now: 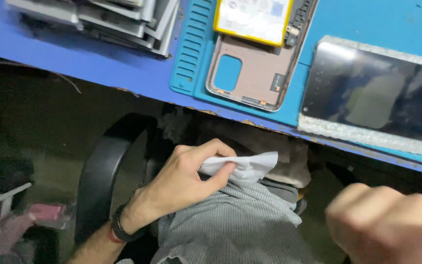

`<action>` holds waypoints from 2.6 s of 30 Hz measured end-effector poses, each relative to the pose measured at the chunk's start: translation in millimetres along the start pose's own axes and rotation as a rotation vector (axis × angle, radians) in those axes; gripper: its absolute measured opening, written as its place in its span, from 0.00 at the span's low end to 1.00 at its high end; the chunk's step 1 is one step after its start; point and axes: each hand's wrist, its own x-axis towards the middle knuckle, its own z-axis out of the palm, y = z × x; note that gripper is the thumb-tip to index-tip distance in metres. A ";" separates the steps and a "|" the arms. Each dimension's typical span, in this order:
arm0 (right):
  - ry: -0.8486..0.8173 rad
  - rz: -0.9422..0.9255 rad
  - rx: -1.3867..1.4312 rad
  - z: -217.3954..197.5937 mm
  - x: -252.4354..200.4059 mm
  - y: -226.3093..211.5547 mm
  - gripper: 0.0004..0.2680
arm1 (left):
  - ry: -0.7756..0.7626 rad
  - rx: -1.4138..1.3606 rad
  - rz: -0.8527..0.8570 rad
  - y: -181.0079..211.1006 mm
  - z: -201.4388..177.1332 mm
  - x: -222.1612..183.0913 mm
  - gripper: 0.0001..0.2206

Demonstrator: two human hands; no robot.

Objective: Polishing and cleaning a mobile phone screen surface using a cloth and dust removal stickers.

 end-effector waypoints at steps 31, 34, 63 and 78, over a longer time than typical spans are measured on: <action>-0.750 -0.852 -0.347 303.7 102.0 57.0 0.09 | 1.074 0.209 0.054 8.0 -185.8 -142.6 0.17; -0.769 -0.904 -0.367 314.2 100.0 66.3 0.07 | 1.071 0.263 0.013 -8.9 -197.5 -147.1 0.23; -0.947 -0.657 -0.729 271.0 19.9 133.3 0.29 | 0.964 0.373 0.070 13.2 -188.4 -157.2 0.23; -0.922 -0.665 -0.637 279.9 25.6 130.0 0.27 | 0.965 0.426 0.023 10.7 -191.0 -154.7 0.23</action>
